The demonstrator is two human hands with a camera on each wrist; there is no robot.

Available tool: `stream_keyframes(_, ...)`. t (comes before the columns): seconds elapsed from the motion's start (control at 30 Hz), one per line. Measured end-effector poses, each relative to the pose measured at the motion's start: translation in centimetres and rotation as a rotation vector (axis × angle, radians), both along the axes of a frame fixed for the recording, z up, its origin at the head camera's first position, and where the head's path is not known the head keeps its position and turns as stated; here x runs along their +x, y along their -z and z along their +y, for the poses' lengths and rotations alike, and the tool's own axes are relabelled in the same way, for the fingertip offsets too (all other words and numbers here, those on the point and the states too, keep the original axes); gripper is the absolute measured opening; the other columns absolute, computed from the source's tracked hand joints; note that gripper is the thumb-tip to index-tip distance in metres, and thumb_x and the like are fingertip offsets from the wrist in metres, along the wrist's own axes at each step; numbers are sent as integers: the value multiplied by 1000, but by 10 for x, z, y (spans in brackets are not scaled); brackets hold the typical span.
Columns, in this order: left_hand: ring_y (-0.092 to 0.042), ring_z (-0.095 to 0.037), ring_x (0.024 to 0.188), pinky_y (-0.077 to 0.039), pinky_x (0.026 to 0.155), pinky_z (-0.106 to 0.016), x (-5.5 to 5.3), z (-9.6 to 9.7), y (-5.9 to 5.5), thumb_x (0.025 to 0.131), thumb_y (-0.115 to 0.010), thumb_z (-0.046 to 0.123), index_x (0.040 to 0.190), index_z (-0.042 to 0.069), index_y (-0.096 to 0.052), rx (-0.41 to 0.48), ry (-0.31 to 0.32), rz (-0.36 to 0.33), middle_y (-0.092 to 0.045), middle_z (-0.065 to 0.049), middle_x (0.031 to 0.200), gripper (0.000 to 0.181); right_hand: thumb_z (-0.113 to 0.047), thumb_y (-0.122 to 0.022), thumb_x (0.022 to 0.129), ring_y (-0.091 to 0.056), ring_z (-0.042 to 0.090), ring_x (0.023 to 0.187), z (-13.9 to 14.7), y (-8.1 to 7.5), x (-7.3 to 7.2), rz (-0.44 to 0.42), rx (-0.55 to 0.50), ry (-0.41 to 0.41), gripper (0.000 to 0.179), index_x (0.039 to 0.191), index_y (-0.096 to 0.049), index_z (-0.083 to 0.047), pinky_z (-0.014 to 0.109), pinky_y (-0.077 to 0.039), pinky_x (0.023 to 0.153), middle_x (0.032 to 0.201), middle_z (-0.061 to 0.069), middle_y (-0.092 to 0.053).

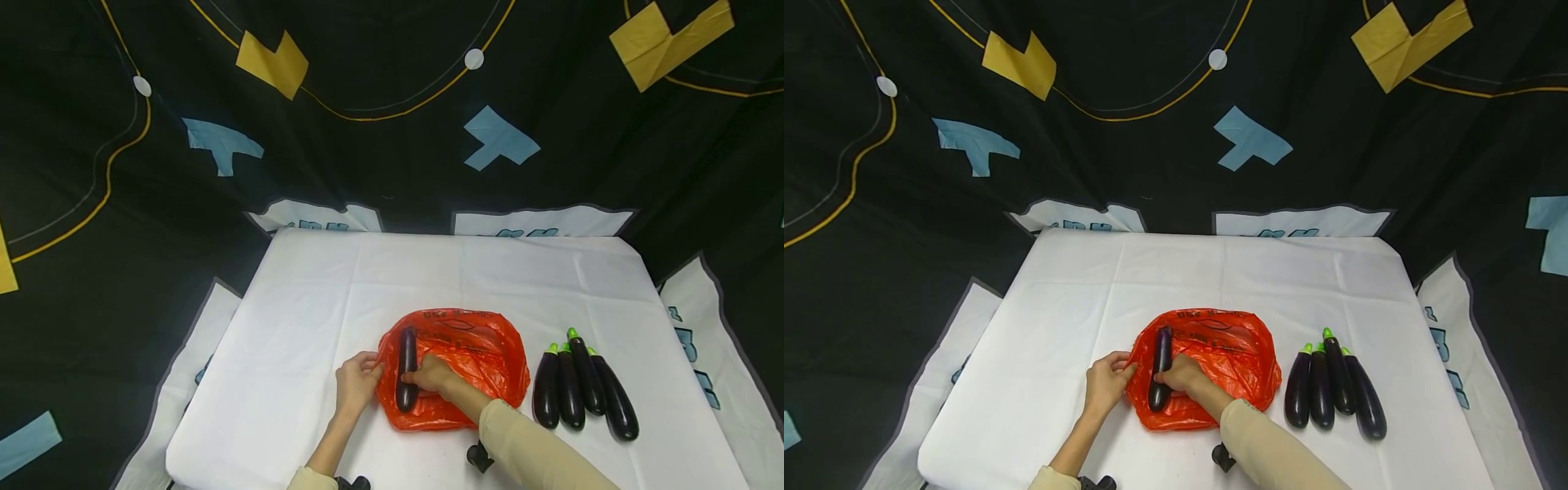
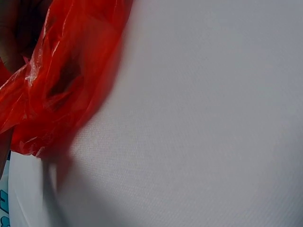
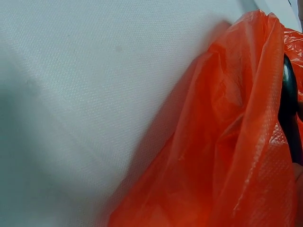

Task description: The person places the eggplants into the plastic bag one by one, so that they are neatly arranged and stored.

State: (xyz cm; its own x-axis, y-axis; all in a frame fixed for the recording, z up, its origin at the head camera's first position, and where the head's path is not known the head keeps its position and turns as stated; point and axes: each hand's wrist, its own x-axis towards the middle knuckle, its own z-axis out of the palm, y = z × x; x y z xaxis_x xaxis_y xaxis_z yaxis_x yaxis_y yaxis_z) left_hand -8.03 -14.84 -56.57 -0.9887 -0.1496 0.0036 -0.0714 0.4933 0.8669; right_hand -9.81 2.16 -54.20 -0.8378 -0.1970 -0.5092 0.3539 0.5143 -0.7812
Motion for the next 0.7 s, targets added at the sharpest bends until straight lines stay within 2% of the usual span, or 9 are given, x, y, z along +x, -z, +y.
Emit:
stream_keyframes(0.2,-69,-18,72,-55,60,-25,-2,1,1,81,-72,5,93,3,-71,-5,5,21,-71,-8,80,12,-13,-69,85,-65,19,64,4,-3,-1,-13,-10,9,18,86,-60,3,34,-56,65,68,10,-65)
stream_keyframes(0.27,-69,-18,72,-55,60,-25,-2,1,1,81,-72,5,93,3,-71,-3,6,26,-71,-8,80,12,-15,-69,86,-60,15,57,6,-4,-2,-7,11,-1,20,81,-62,3,29,-53,58,63,5,-61)
stream_keyframes(0.37,-69,-17,72,-54,60,-25,-2,1,2,81,-73,6,92,3,-71,0,4,23,-71,-8,79,12,-19,-68,87,-47,10,47,10,-5,-5,11,41,-25,27,69,-61,0,23,-41,46,52,-1,-51)
stream_keyframes(0.43,-69,-16,72,-54,60,-24,-1,0,2,81,-73,6,92,3,-71,-3,4,24,-71,-7,79,12,-22,-67,88,-37,11,43,12,-7,-7,19,64,-43,34,62,-58,-2,22,-30,43,47,-3,-42)
stream_keyframes(0.53,-69,-15,72,-54,61,-23,-1,0,3,81,-73,7,92,4,-71,-7,-1,20,-71,-6,79,12,-23,-67,88,-35,11,42,17,-13,-9,23,56,-48,38,57,-55,-4,22,-28,41,45,-3,-40)
stream_keyframes(0.6,-69,-15,72,-54,61,-23,-1,-1,4,81,-73,7,93,4,-71,-14,1,22,-71,-6,80,12,-23,-68,87,-39,12,45,20,-17,-10,35,49,-40,36,59,-57,-2,23,-31,43,48,-2,-44)
stream_keyframes(0.7,-69,-15,73,-54,61,-23,-1,-2,5,81,-73,8,93,5,-71,-15,2,23,-72,-6,81,12,-21,-69,86,-54,17,55,23,-23,-10,62,25,-24,30,68,-64,2,30,-45,52,59,4,-58)
